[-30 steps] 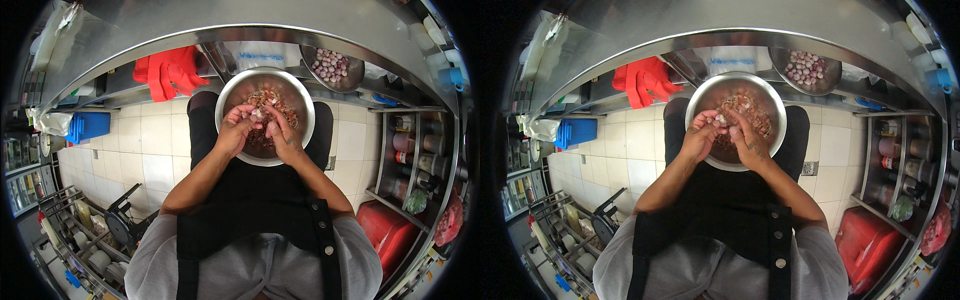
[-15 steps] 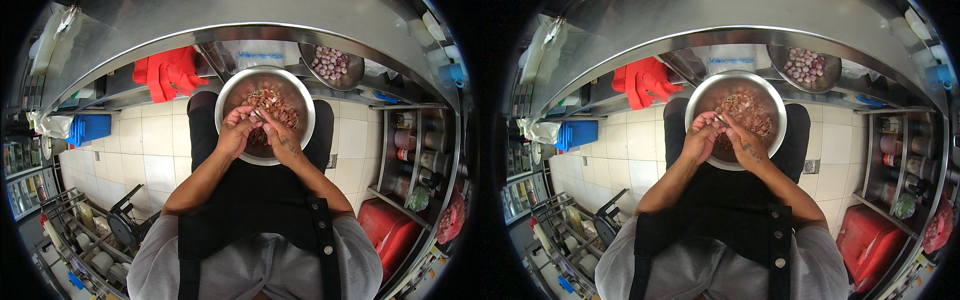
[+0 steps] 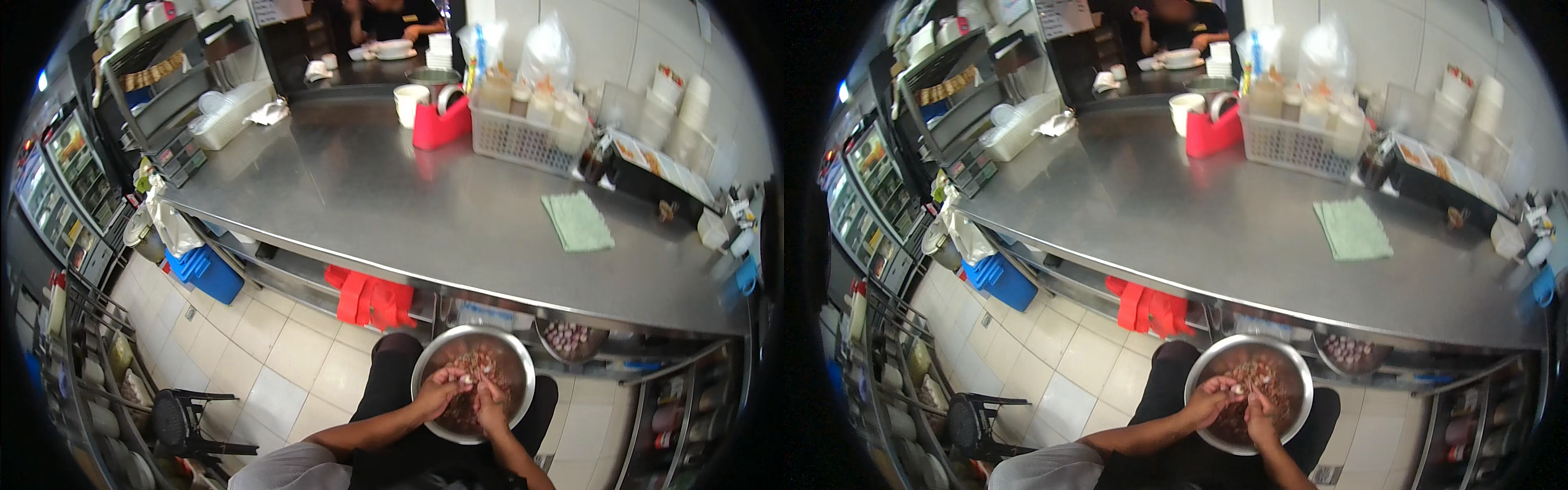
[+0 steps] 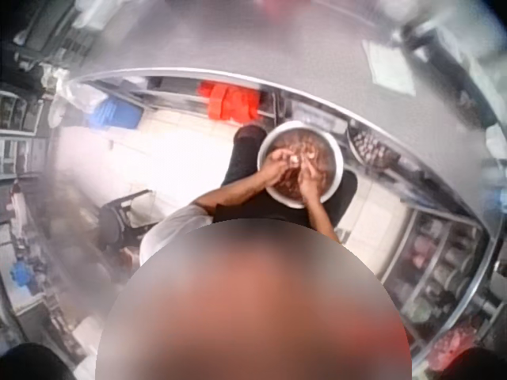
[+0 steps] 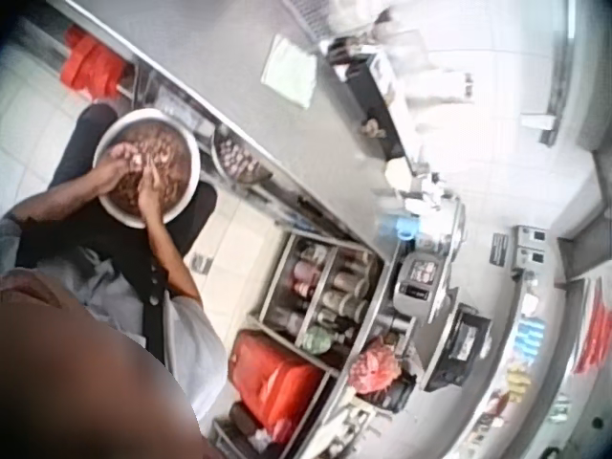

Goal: The person carries a food item on a plate to a counter, hands it to a colleague, and then peels garlic cloves by hand and using a small knife over a bowl of meat.

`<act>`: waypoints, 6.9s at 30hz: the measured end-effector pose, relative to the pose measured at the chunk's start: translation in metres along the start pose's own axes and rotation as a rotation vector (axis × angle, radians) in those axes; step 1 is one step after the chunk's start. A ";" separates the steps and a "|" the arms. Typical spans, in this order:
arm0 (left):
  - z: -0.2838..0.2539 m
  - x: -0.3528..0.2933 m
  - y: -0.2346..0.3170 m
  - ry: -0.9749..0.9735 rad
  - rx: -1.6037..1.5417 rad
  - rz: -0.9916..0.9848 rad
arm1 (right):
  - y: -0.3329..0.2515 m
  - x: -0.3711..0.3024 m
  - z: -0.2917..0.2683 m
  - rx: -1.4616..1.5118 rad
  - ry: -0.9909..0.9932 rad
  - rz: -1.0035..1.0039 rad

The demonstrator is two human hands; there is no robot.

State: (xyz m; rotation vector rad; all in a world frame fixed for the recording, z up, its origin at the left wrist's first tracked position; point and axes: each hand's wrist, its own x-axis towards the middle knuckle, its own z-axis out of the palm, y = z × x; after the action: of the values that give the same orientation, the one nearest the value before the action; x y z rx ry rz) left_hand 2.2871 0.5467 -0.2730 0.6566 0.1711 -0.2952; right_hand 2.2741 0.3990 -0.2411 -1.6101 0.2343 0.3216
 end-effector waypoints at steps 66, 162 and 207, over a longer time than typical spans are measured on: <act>0.014 -0.009 0.033 -0.047 -0.046 0.049 | -0.039 -0.009 -0.010 -0.040 0.007 0.041; 0.017 -0.011 0.024 0.142 0.471 0.134 | -0.028 -0.017 0.012 0.016 -0.047 -0.063; -0.010 -0.012 0.018 0.125 0.250 -0.192 | 0.009 -0.005 -0.013 -0.237 -0.024 0.088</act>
State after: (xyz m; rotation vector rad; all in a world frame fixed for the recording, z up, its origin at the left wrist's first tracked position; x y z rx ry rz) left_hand 2.2806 0.5686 -0.2673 0.9094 0.3207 -0.4651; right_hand 2.2670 0.3849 -0.2472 -1.8312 0.2572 0.4496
